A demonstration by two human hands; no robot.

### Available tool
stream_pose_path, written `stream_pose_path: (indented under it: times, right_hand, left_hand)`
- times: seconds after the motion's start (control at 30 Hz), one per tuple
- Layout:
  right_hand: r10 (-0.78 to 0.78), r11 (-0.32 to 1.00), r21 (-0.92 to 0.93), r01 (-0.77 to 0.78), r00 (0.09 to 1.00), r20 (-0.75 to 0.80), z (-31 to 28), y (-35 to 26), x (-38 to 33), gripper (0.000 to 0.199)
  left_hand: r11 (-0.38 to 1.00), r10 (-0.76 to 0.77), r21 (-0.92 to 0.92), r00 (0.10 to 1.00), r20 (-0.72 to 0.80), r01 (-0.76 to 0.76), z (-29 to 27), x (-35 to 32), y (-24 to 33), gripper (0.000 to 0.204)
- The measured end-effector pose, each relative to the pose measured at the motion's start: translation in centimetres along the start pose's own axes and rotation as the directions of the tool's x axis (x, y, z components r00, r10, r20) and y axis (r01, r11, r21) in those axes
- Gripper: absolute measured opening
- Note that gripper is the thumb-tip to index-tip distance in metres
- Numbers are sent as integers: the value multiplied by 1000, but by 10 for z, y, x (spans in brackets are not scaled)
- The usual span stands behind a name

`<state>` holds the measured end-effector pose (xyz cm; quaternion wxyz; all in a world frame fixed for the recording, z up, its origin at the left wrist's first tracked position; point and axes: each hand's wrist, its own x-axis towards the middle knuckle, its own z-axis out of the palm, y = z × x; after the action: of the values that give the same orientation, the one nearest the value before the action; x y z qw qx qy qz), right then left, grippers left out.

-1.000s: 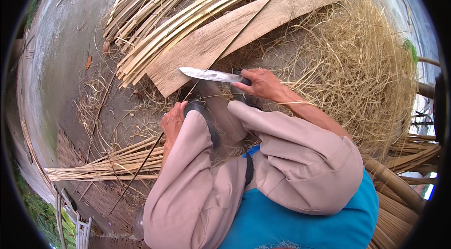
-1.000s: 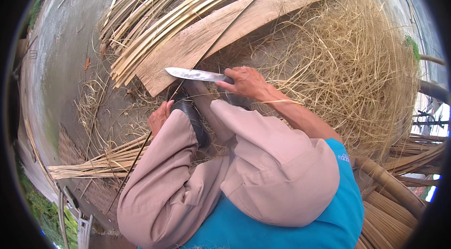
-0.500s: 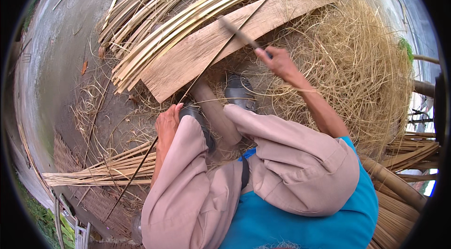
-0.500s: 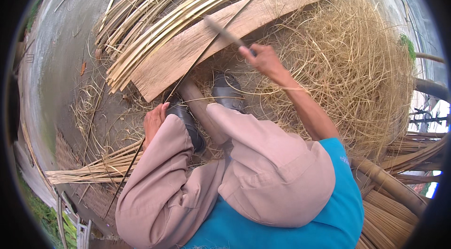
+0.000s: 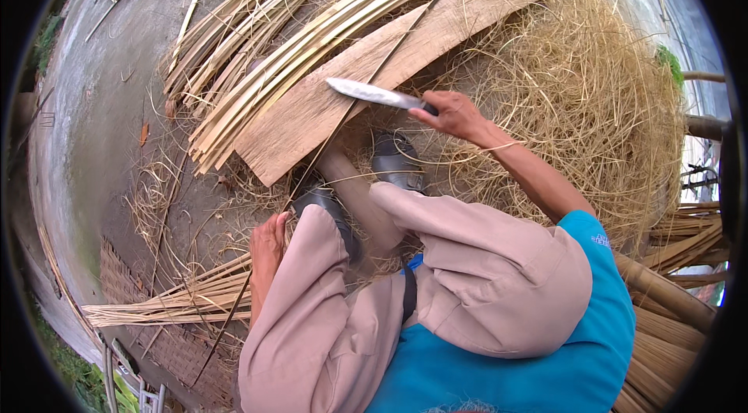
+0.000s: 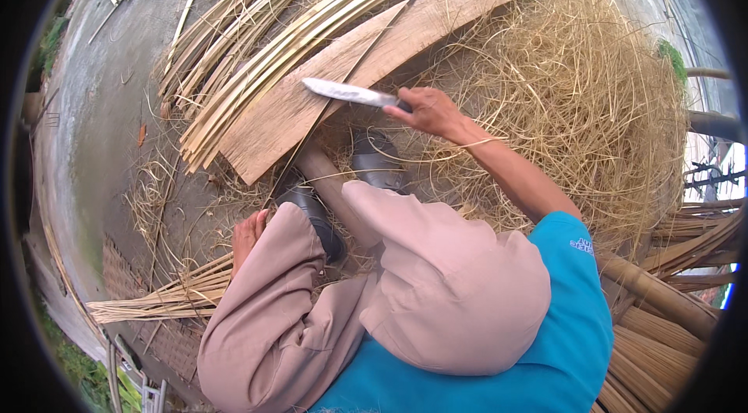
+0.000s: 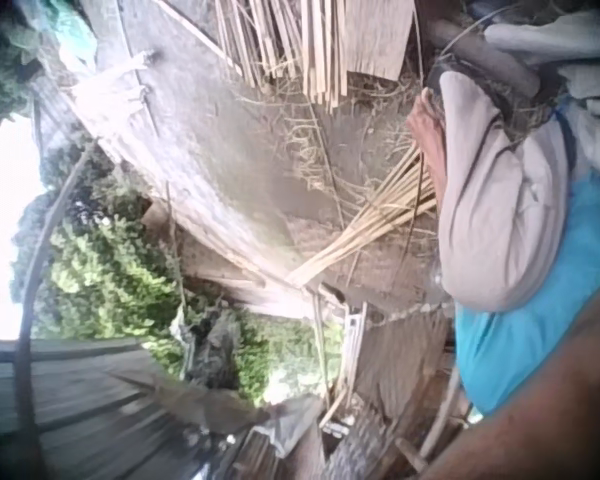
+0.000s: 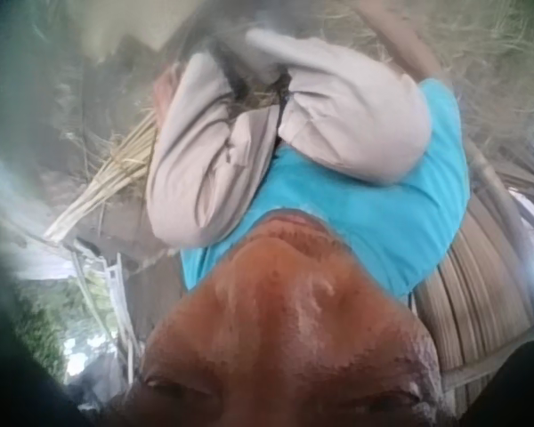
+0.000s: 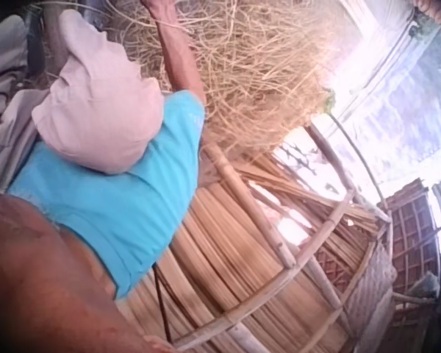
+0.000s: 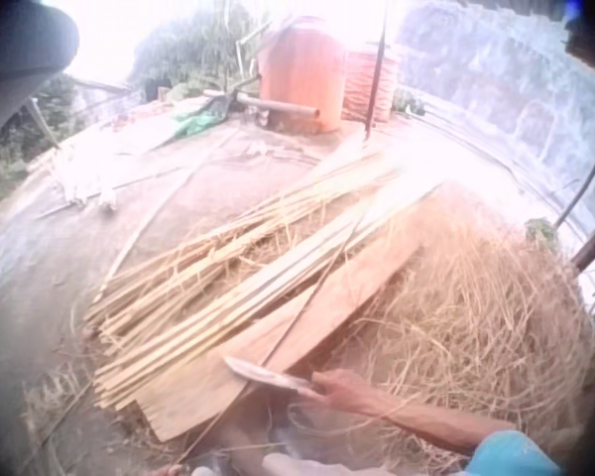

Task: The person sits on the ground and uses a knife to split long bamboo stalks into thin strips. They hold the stalks against a wooden board and repeatedly strike them with the knife to separate the fibers, then gather the resulting strips.

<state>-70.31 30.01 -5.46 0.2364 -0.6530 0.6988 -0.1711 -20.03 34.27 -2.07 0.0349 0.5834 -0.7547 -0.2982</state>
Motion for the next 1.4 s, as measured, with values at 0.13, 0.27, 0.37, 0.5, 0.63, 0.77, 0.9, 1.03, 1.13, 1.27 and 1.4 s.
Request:
stream_pose_path:
  times: [0.13,0.27,0.37,0.5,0.63,0.77,0.9,1.03,1.13,1.27,1.4]
  right_hand:
    - [578,799,373,-472,774,-258,-65,67,28,54]
    - [265,961,34,-274,879,-397,-64,60,21,56]
    - [395,900,356,-252,816,-422,-26,7,-8,56]
    - [507,770,628,-115,708,-492,-8,-16,-27,53]
    - [424,835,545,-73,716,-554,-13,-24,-26,52]
    - [285,952,251,-176,809,-514,-36,-5,-16,56]
    - [327,943,62,-327,878,-349,-43,17,5,61]
    - [382,924,108,-368,868,-318,-12,39,15,65]
    - [433,873,301,-383,893,-120,3,-1,7,64]
    - [10,986,164,-32,991,134,43,-95,-41,55]
    - [-116,990,79,114,993,29,47,-87,-48,51]
  left_hand:
    - [1000,8,12,1000,-3,-8,-4,-9,-8,43]
    - [985,-165,-62,982,-89,160,15,-12,-21,43]
    - [887,-403,-310,902,-158,342,7,0,4,41]
    - [769,-395,-567,917,-55,296,-5,32,43,42]
    - [776,-300,-584,954,-6,240,6,65,57,42]
    - [862,-241,-452,970,29,227,6,84,69,38]
    - [909,-174,-378,984,37,175,20,76,76,35]
    - [937,-189,-312,980,-64,160,29,66,75,33]
    - [968,-181,-197,977,-117,155,12,66,90,32]
    - [981,-147,-152,970,-195,118,19,62,81,31]
    - [951,-149,-288,983,-103,113,10,43,41,31]
